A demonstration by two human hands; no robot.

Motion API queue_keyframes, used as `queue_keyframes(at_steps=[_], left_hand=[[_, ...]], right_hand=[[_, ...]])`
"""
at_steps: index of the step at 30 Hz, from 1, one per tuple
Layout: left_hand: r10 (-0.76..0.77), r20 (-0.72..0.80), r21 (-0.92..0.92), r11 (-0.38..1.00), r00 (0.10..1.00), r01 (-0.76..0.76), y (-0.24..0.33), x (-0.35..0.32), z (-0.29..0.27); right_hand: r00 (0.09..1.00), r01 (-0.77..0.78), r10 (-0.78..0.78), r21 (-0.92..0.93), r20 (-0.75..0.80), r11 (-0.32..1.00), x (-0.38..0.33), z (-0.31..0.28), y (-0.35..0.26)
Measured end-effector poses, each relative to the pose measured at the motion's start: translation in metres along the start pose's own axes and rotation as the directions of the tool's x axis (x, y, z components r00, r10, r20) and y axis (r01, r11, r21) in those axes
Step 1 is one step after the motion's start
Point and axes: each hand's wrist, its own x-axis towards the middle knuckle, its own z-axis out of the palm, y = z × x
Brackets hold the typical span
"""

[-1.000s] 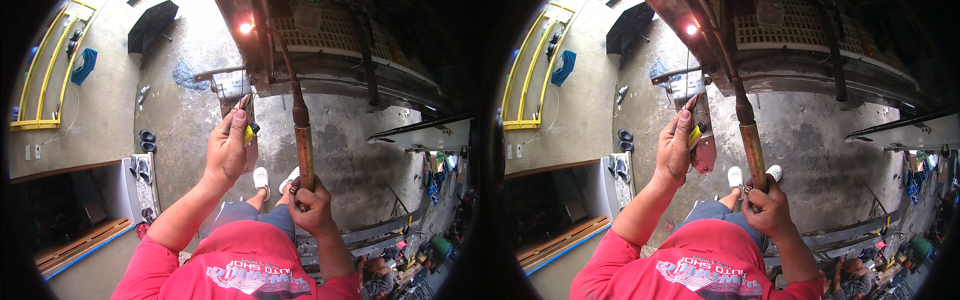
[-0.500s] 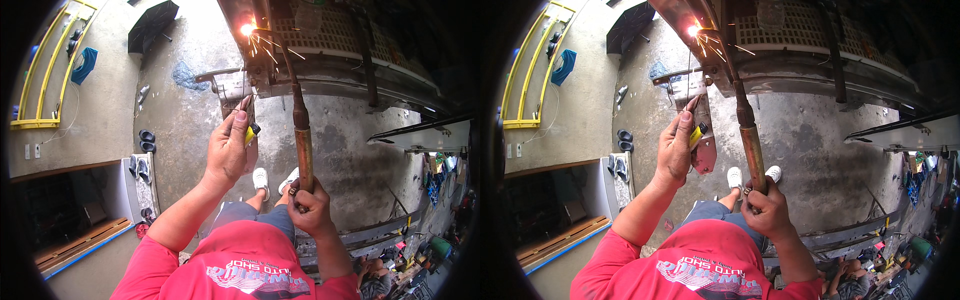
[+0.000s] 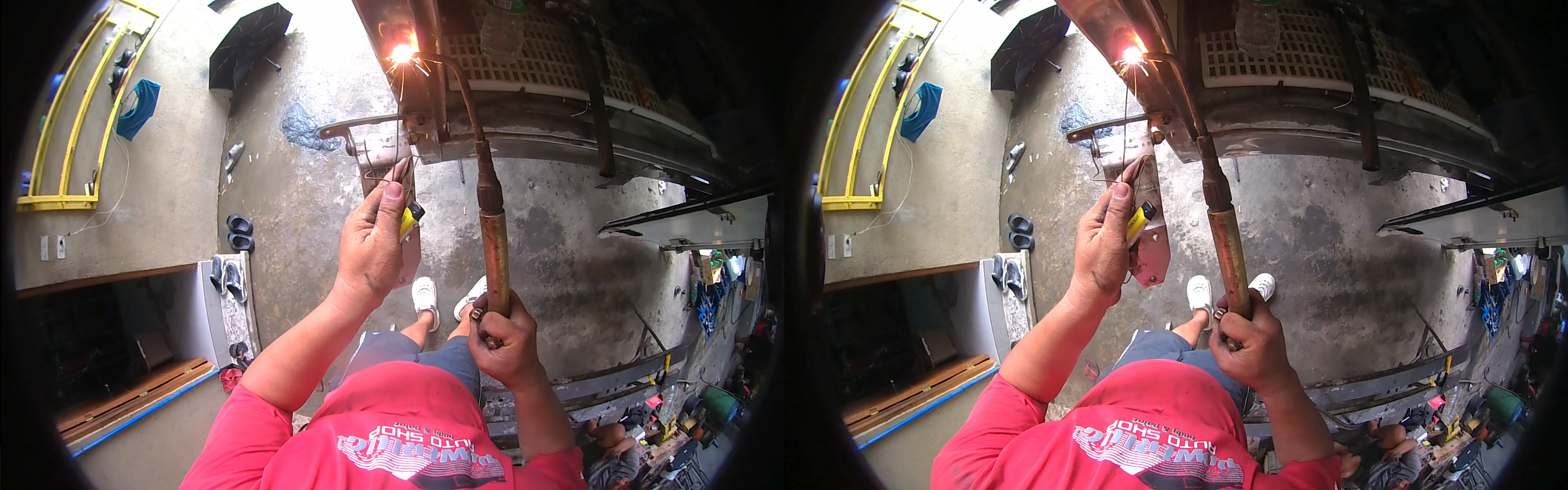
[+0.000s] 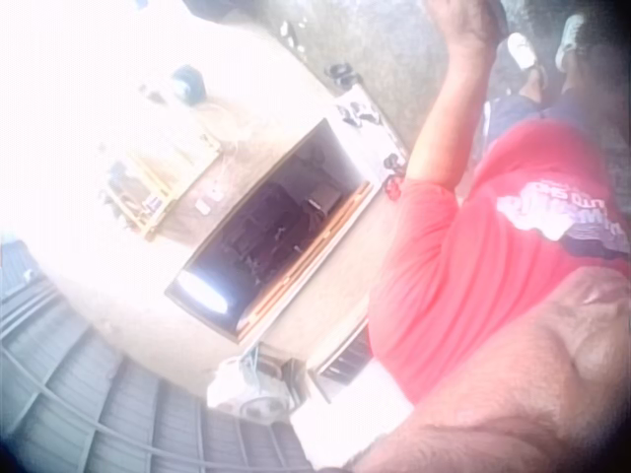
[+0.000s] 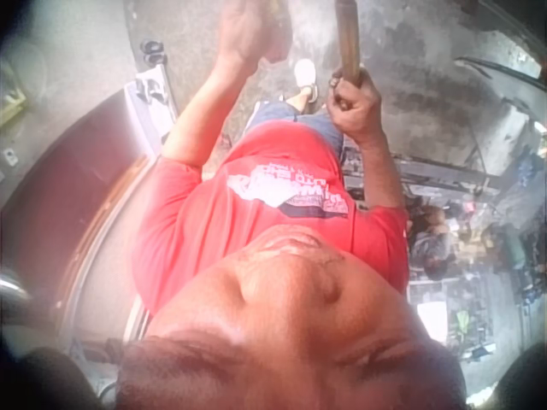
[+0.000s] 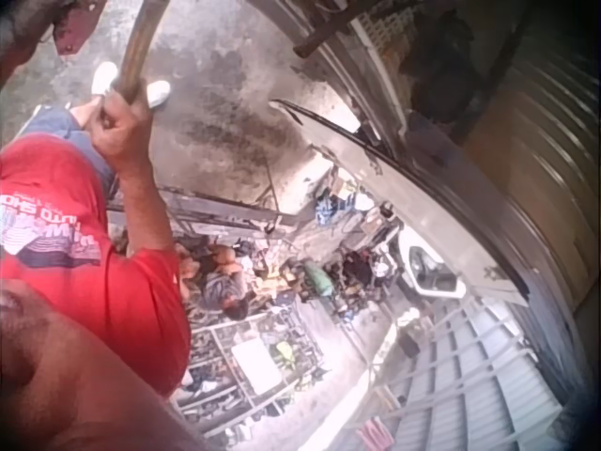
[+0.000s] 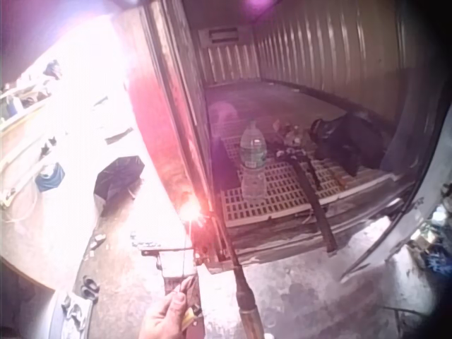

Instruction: The person walks through a cluttered auto repair shop and approaches a metal frame. They use a welding torch to heat and weld a metal rod attached to the frame, creating sparks. The person briefly pours liquid from a green bottle onto the hot metal before resuming welding.

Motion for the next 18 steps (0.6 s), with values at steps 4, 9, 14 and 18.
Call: queue_keyframes(at_steps=[4, 9, 14, 18], left_hand=[[0.043, 0.057, -0.005, 0.999, 0.997, -0.043, -0.011, 0.002, -0.010], [0.072, 0.050, -0.003, 0.997, 0.996, -0.072, -0.010, 0.003, -0.006], [0.059, 0.042, -0.002, 0.998, 0.997, -0.059, -0.027, 0.008, -0.016], [0.027, 0.052, -0.024, 0.999, 0.998, -0.026, -0.017, 0.004, -0.011]], right_hand=[[1.000, -0.010, 0.010, -0.001, -0.002, 1.000, -0.001, 0.001, 0.001], [1.000, -0.004, 0.004, -0.003, -0.001, 1.000, -0.001, 0.001, 0.003], [0.999, 0.039, -0.039, -0.021, 0.008, 0.999, 0.000, -0.001, 0.004], [1.000, -0.024, 0.024, -0.003, 0.020, 1.000, 0.002, -0.002, 0.000]])
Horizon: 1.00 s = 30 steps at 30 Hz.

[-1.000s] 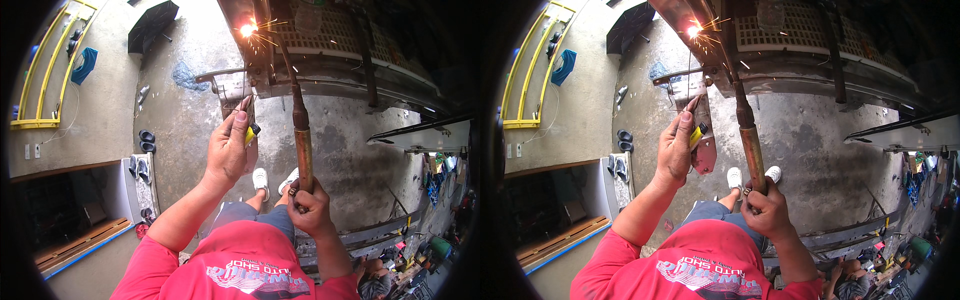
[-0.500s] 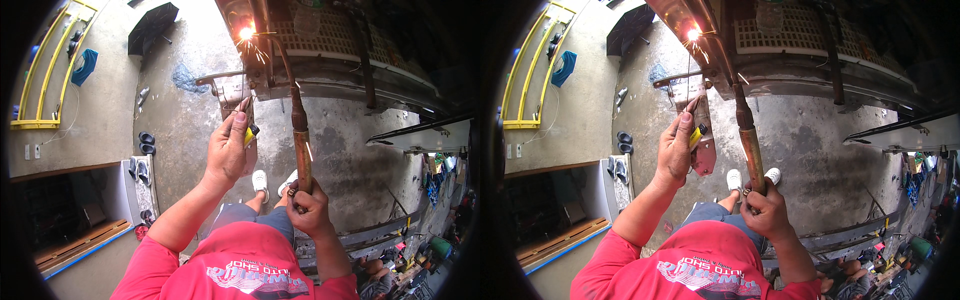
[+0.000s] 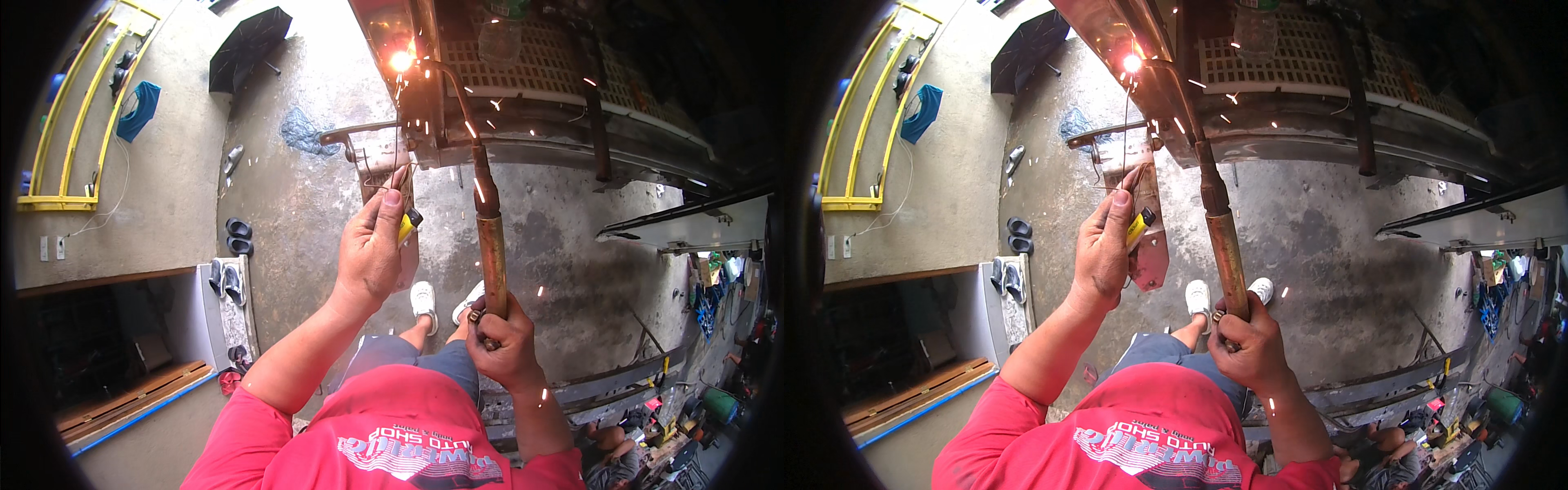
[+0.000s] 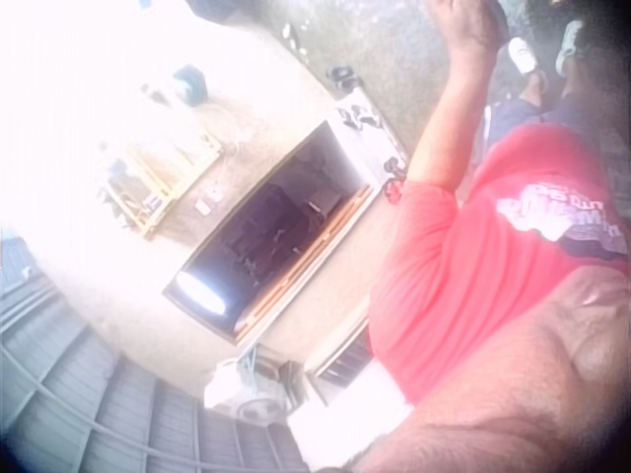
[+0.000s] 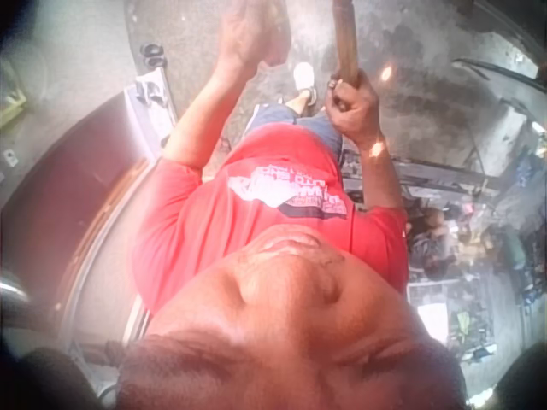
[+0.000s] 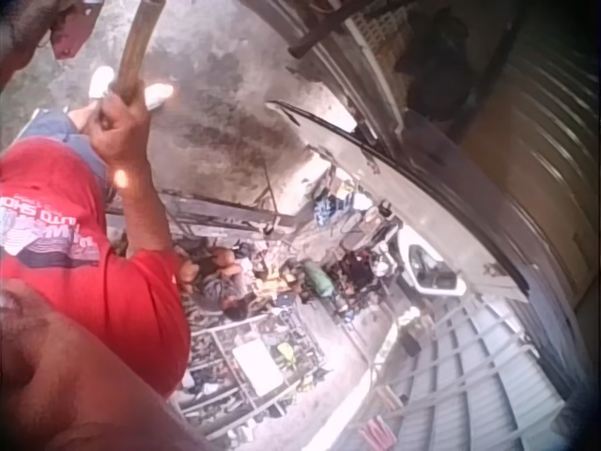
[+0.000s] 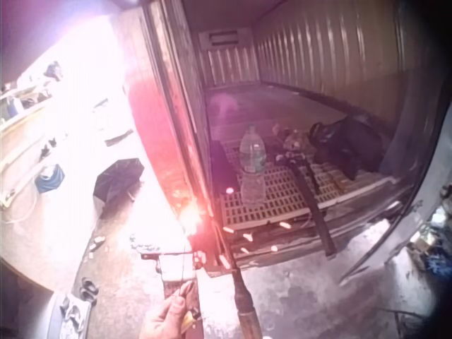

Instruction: The person walks through a cluttered auto repair shop and approaches a metal frame. They use a welding torch to heat and weld a metal rod attached to the frame, creating sparks. The person briefly pours liquid from a green bottle onto the hot metal before resuming welding.

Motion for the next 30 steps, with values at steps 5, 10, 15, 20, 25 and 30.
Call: queue_keyframes(at_steps=[5, 10, 15, 20, 25, 30], left_hand=[[0.027, 0.009, -0.006, 1.000, 1.000, -0.027, 0.004, -0.001, 0.003], [0.036, -0.033, 0.040, 0.999, 0.999, -0.034, 0.007, -0.003, 0.007], [0.051, 0.002, 0.022, 0.998, 0.999, -0.051, 0.000, 0.001, 0.000], [-0.050, -0.028, 0.003, 0.999, 0.998, 0.050, 0.005, 0.000, 0.003], [-0.006, -0.008, -0.005, 1.000, 1.000, 0.006, 0.010, -0.004, 0.005], [0.005, -0.021, 0.018, 1.000, 1.000, -0.005, 0.011, -0.003, 0.008]], right_hand=[[0.999, -0.001, 0.001, 0.007, -0.034, 1.000, -0.002, 0.002, 0.002], [0.999, 0.032, -0.032, -0.001, -0.023, 1.000, -0.001, 0.001, 0.003], [0.999, 0.041, -0.041, 0.006, -0.022, 0.999, 0.000, 0.000, 0.002], [0.999, 0.034, -0.034, 0.010, -0.020, 0.999, -0.002, 0.000, 0.002], [1.000, 0.026, -0.026, 0.002, -0.017, 1.000, -0.002, -0.001, -0.001], [0.999, 0.029, -0.029, -0.007, -0.015, 1.000, -0.002, -0.002, -0.001]])
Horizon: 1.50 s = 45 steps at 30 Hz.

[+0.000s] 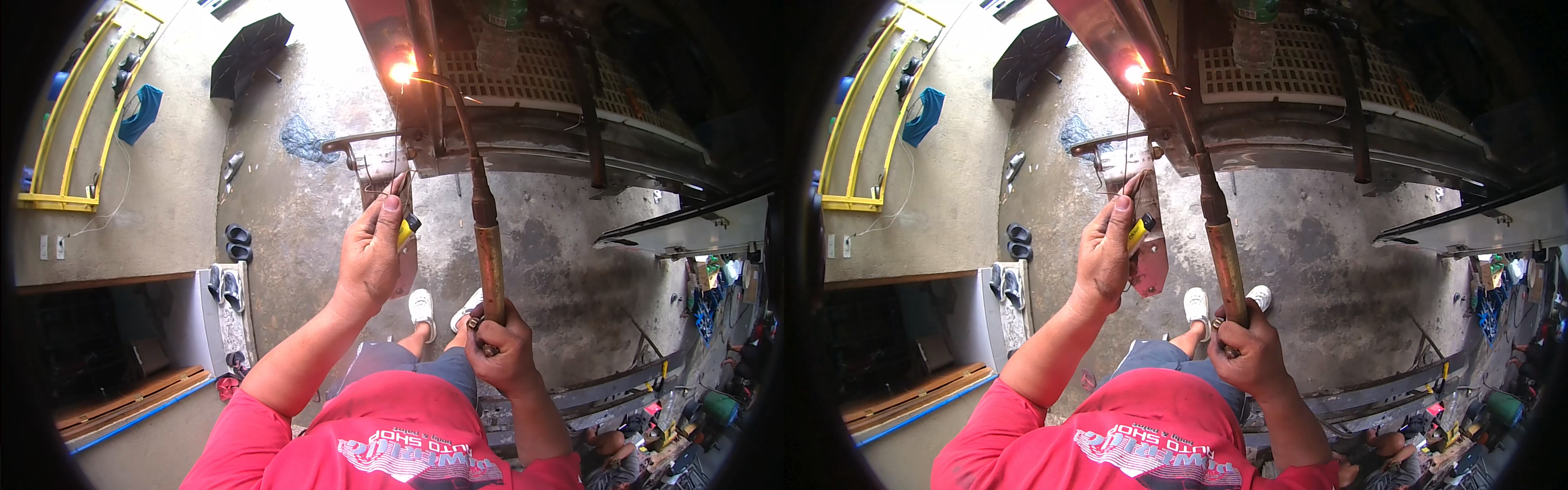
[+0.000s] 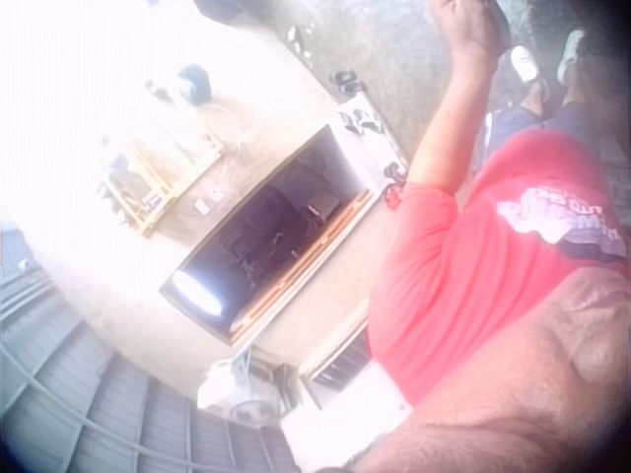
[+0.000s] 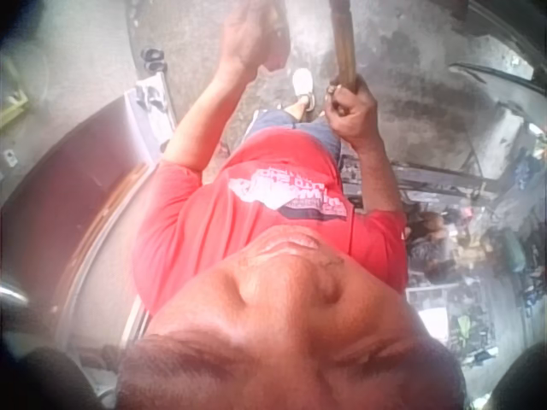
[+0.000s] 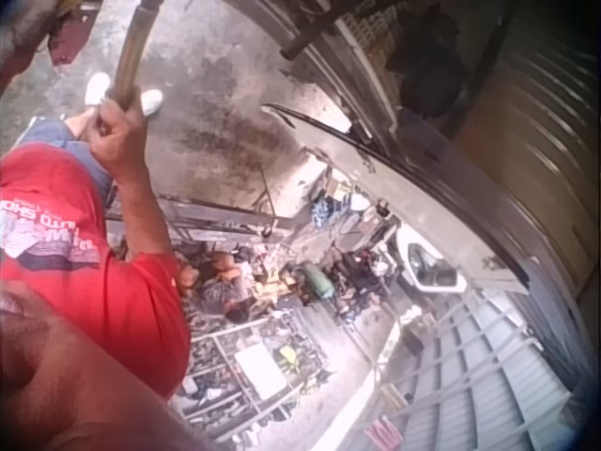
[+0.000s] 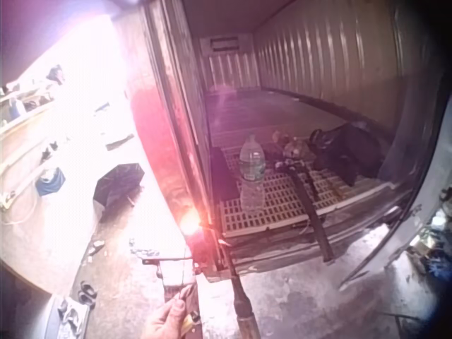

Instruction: The person walks through a cluttered auto repair shop and approaches a metal frame. They use a welding torch to heat and weld a metal rod attached to the frame, creating sparks. The person briefly pours liquid from a green bottle onto the hot metal before resuming welding.

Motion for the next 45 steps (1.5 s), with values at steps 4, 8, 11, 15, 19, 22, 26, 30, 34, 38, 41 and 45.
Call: queue_keyframes(at_steps=[4, 8, 11, 15, 19, 22, 26, 30, 34, 38, 41, 45], left_hand=[[-0.011, 0.026, 0.017, 1.000, 1.000, 0.010, 0.003, -0.002, -0.003], [-0.036, 0.001, 0.006, 0.999, 0.999, 0.036, -0.006, 0.004, -0.005], [0.023, -0.014, -0.010, 1.000, 1.000, -0.023, -0.007, 0.005, -0.001], [-0.042, 0.019, -0.009, 0.999, 0.999, 0.042, -0.008, 0.006, -0.009], [-0.008, -0.009, -0.011, 1.000, 1.000, 0.008, 0.002, 0.002, 0.001], [-0.024, -0.013, 0.007, 1.000, 1.000, 0.024, 0.006, 0.001, 0.005], [-0.022, 0.057, 0.007, 1.000, 0.998, 0.022, -0.004, 0.005, -0.006], [0.001, 0.058, -0.031, 1.000, 0.998, 0.001, -0.012, 0.004, -0.010], [0.002, 0.100, 0.008, 1.000, 0.995, -0.003, -0.011, -0.005, -0.009], [-0.004, 0.196, 0.042, 0.999, 0.981, -0.004, -0.028, -0.024, -0.021], [-0.065, 0.202, 0.127, 0.991, 0.977, 0.040, -0.035, -0.049, -0.031], [-0.343, 0.242, 0.192, 0.934, 0.908, 0.302, -0.047, -0.081, -0.054]], right_hand=[[1.000, -0.007, 0.007, -0.001, -0.001, 1.000, 0.001, 0.000, -0.001], [1.000, -0.012, 0.013, -0.004, 0.008, 1.000, 0.000, 0.001, 0.001], [1.000, -0.020, 0.020, -0.003, 0.004, 1.000, 0.000, 0.001, 0.001], [1.000, -0.007, 0.007, 0.003, 0.008, 1.000, -0.001, 0.001, 0.001], [1.000, -0.006, 0.006, 0.000, 0.013, 1.000, -0.001, 0.001, 0.000], [1.000, 0.000, 0.000, -0.002, 0.009, 1.000, 0.000, 0.001, 0.001], [1.000, 0.009, -0.009, -0.013, 0.002, 1.000, -0.002, -0.003, -0.001], [0.999, 0.002, -0.002, 0.010, -0.050, 1.000, -0.013, -0.011, -0.007], [0.996, -0.028, 0.031, 0.043, -0.085, 0.999, -0.036, -0.022, -0.005], [0.986, -0.167, 0.169, 0.147, -0.006, 0.975, -0.063, -0.046, -0.013], [0.959, -0.276, 0.255, 0.205, 0.124, 0.939, -0.086, -0.072, -0.018], [0.937, -0.321, 0.291, 0.142, 0.195, 0.936, -0.097, -0.102, -0.042]])
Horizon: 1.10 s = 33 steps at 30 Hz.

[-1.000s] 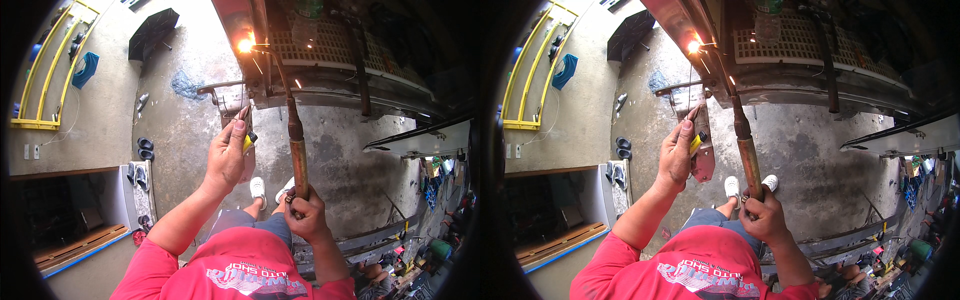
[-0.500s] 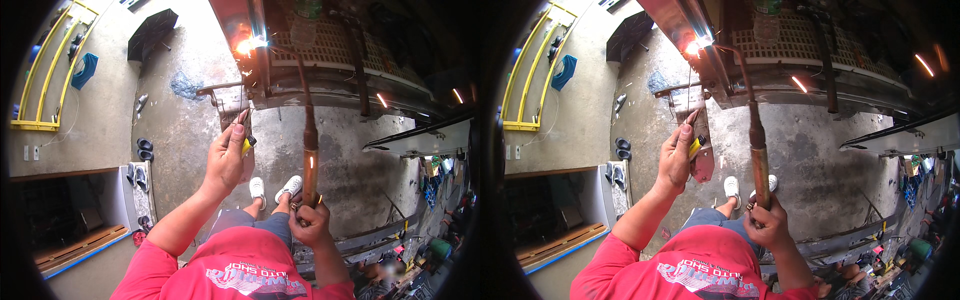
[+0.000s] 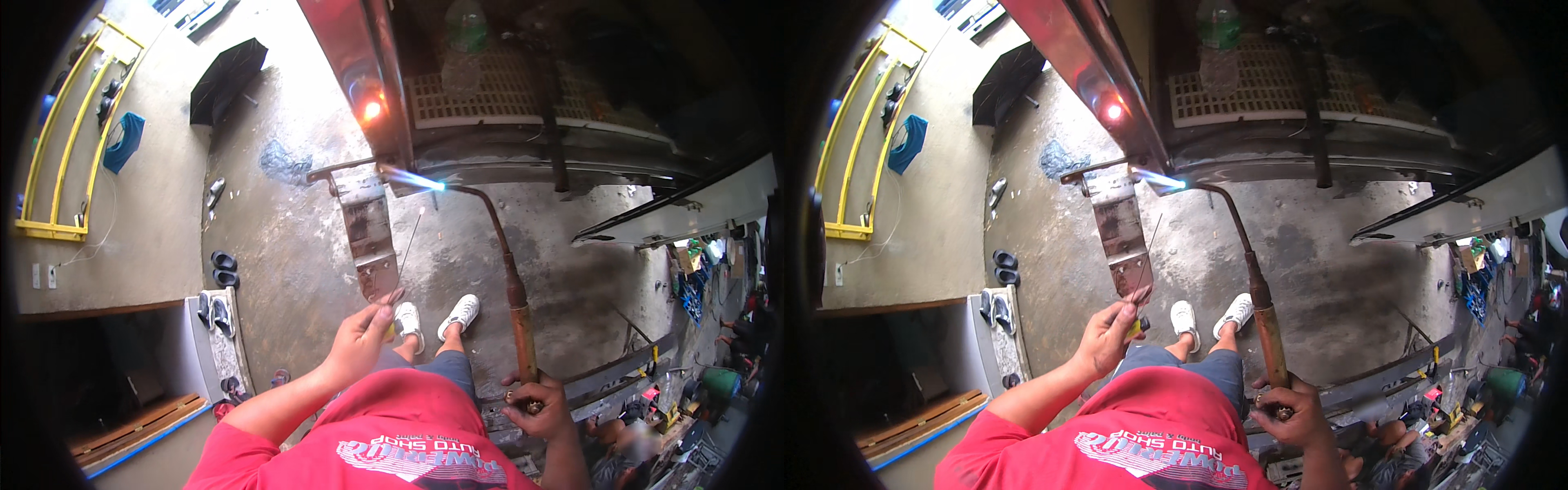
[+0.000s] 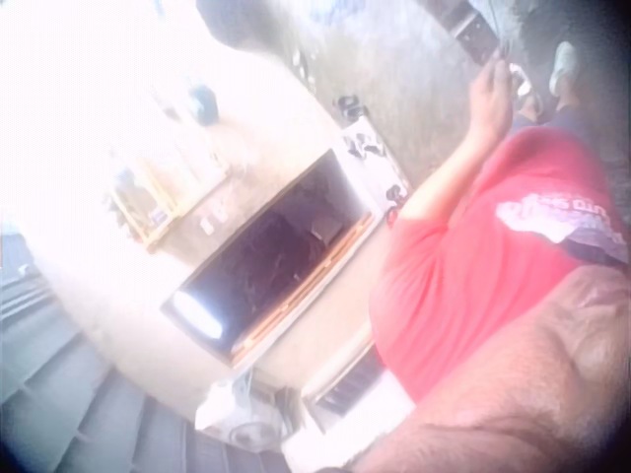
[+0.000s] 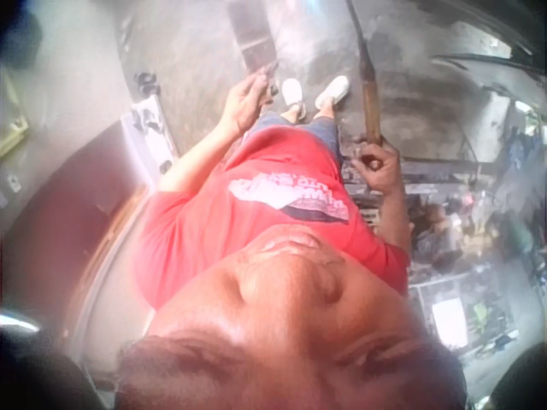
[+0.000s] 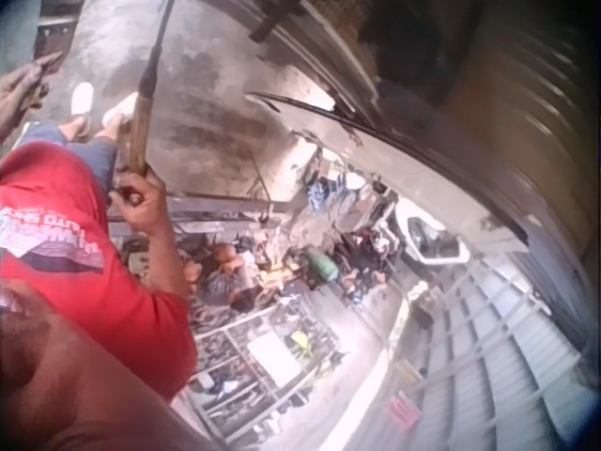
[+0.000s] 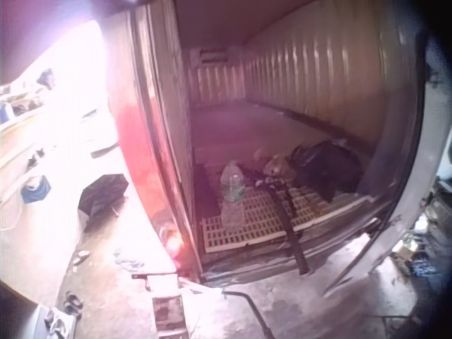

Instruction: The person walks through a cluttered auto repair shop and approaches a metal frame. They use a welding torch to heat and weld a metal rod attached to the frame, creating sparks. The person briefly pours liquid from a green bottle onto the hot metal before resuming welding.

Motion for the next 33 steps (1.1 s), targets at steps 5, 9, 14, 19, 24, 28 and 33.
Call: queue_keyframes(at_steps=[5, 9, 14, 19, 24, 28, 33], left_hand=[[0.036, 0.027, -0.086, 0.996, 0.999, -0.034, -0.016, -0.010, 0.004], [-0.021, 0.163, -0.130, 0.991, 0.986, 0.042, 0.022, -0.014, 0.018], [0.120, 0.315, 0.056, 0.988, 0.941, -0.145, 0.043, -0.006, 0.060], [0.119, 0.261, -0.244, 0.968, 0.958, -0.054, 0.062, 0.018, 0.123], [0.155, 0.157, -0.599, 0.800, 0.975, -0.030, 0.102, 0.028, 0.200], [0.218, -0.100, -0.643, 0.730, 0.971, -0.230, 0.103, 0.043, 0.210], [0.094, -0.279, -0.683, 0.680, 0.956, -0.266, 0.092, 0.038, 0.223]], right_hand=[[0.993, -0.095, 0.089, -0.078, -0.080, 0.992, -0.028, -0.020, -0.022], [0.987, -0.156, 0.148, -0.203, -0.055, 0.967, -0.033, -0.051, -0.040], [0.982, -0.015, 0.079, -0.346, 0.172, 0.938, -0.013, -0.091, -0.040], [0.859, 0.258, -0.074, -0.304, 0.507, 0.917, 0.055, -0.147, -0.025], [0.596, 0.408, -0.292, 0.031, 0.747, 0.912, 0.139, -0.157, -0.011], [0.468, 0.414, -0.399, 0.203, 0.788, 0.887, 0.175, -0.166, -0.009], [0.477, 0.373, -0.481, 0.327, 0.736, 0.869, 0.183, -0.170, 0.012]])
